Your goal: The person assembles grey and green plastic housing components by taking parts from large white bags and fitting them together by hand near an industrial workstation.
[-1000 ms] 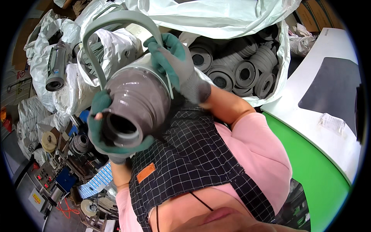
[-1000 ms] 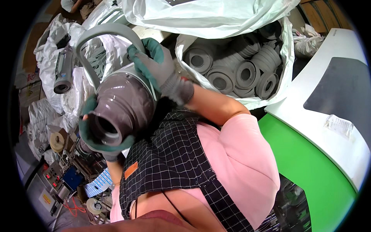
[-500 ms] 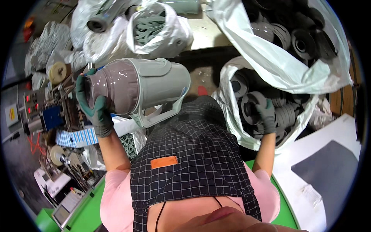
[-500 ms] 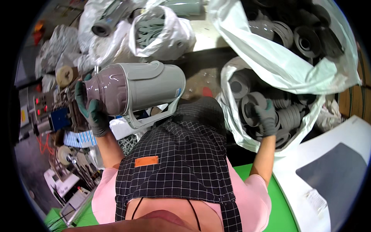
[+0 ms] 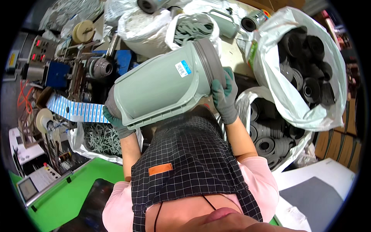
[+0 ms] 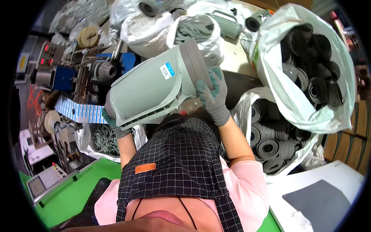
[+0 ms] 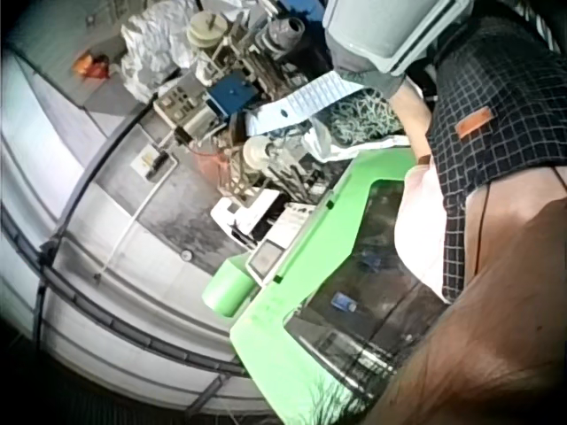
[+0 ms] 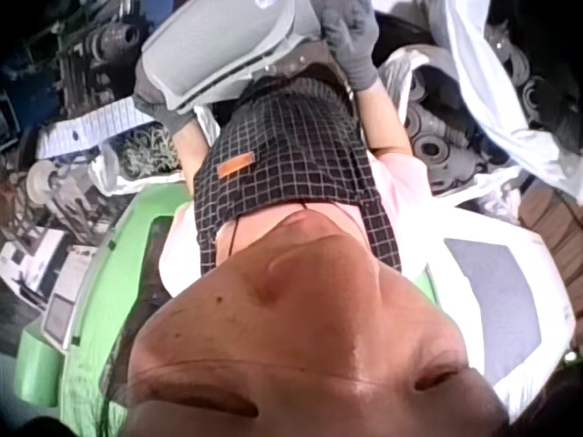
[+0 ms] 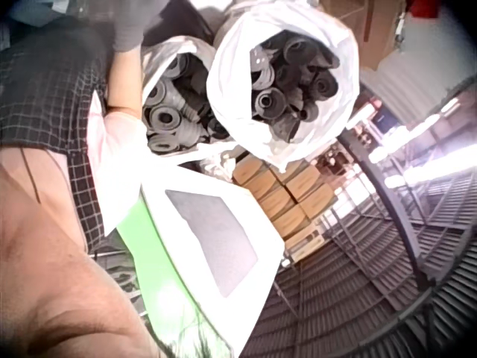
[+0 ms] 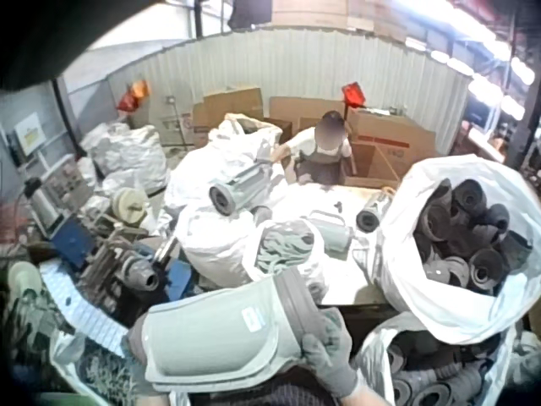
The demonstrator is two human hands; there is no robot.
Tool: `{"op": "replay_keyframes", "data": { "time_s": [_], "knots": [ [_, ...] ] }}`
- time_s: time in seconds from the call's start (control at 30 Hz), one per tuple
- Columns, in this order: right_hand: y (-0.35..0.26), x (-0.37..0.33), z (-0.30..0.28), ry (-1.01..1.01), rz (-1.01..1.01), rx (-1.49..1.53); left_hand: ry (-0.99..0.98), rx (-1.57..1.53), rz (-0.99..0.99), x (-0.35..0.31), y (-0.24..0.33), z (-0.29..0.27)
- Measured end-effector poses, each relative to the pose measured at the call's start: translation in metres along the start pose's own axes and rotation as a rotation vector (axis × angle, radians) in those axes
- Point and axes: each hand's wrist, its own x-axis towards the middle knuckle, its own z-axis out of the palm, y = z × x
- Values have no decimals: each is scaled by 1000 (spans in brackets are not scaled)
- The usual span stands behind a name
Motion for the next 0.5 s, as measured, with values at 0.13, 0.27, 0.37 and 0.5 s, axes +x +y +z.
{"op": "replay_keyframes", "data": {
  "time_s": [0.13, 0.27, 0.37, 0.5],
  "knots": [
    [-19, -3, 27, -59, 116, 174, 165, 417, 439, 1, 2, -31],
    [5, 0, 39, -78, 24, 105, 147, 423, 548, 8, 13, -6],
    [39, 5, 45, 17, 402, 194, 28, 550, 632, 1, 22, 61],
    [139, 18, 51, -33, 1105, 925, -275, 865, 586, -4, -1, 176]
  ]
}}
